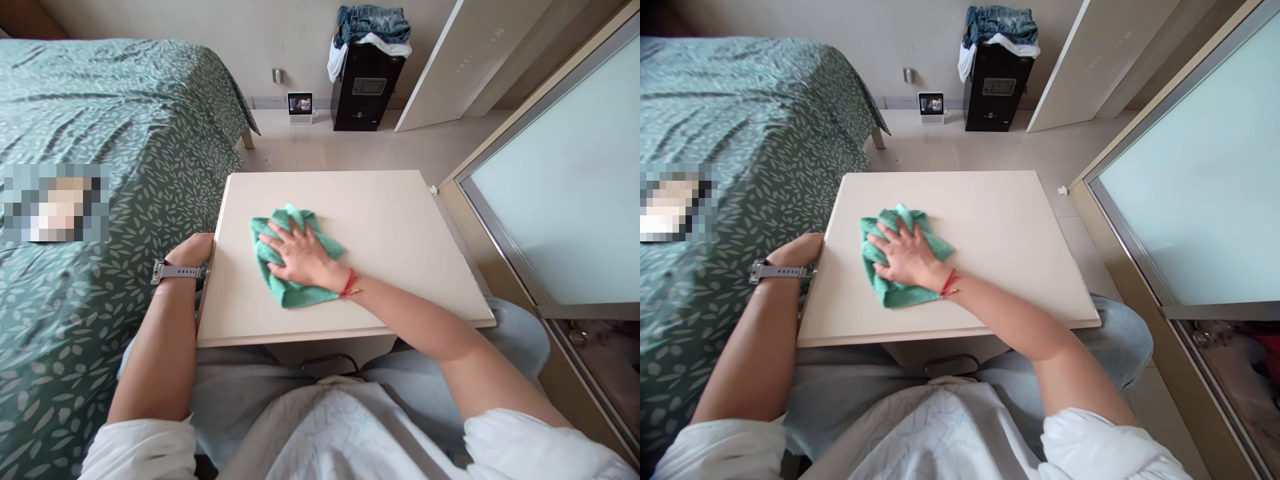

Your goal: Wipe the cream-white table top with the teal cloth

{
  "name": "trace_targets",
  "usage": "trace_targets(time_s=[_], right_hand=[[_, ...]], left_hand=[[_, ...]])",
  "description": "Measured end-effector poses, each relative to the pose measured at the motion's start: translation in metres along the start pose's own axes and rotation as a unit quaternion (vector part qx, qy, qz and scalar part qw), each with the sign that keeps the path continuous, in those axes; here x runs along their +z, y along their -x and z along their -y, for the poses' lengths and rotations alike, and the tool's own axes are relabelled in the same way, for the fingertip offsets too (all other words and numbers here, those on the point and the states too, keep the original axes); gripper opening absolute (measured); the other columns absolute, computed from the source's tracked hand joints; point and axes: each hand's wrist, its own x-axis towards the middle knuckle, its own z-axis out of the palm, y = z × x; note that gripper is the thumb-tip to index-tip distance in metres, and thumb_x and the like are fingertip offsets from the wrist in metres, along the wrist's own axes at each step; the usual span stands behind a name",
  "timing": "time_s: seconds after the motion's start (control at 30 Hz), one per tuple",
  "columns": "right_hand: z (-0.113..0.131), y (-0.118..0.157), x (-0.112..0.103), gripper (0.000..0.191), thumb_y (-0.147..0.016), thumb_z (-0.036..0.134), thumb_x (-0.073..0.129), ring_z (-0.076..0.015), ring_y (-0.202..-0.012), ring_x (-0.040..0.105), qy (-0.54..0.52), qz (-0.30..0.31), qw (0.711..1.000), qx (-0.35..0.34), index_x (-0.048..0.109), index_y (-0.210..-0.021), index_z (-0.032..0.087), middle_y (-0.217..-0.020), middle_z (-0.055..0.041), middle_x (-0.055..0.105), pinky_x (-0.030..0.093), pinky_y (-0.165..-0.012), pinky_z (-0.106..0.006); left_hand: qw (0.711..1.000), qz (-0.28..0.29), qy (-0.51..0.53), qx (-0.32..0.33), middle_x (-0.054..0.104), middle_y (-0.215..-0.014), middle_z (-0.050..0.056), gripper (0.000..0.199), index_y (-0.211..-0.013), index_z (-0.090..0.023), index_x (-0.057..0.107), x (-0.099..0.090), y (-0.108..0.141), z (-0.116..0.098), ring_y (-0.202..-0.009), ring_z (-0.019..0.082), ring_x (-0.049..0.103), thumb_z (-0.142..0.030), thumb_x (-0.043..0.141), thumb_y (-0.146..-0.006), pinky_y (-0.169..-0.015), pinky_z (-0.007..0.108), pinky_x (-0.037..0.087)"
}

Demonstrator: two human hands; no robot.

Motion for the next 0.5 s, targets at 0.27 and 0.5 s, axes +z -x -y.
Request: trace_targets(time_s=[0.27,0.5], right_hand=[[-0.158,0.113,-0.016,0.079,-0.121,0.046,0.056,-0.0606,-0.182,0.053,0.046,-0.074,0.952,0.293,0.063,-0.196,0.023,-0.212,-0.0215,0.045,0.052,-0.141,-0.086],[-0.191,0.197,0.007,0.076,-0.119,0.053,0.05,-0.0615,-0.166,0.063,0.058,-0.178,0.857,0.48,0.069,-0.188,0.026,-0.201,-0.0274,0.056,0.062,-0.124,-0.087]], left_hand=[[1.0,0.009,-0.014,0.009,0.088,-0.161,0.027,0.041,-0.129,-0.009,0.097,0.004,-0.012,0.012,-0.167,0.043,0.077,-0.016,0.061,-0.11,-0.143,0.049,0.059],[1.0,-0.011,-0.015,0.013,0.094,-0.147,0.024,0.038,-0.123,-0.013,0.099,0.011,-0.014,0.015,-0.16,0.041,0.082,-0.015,0.066,-0.104,-0.137,0.044,0.063]])
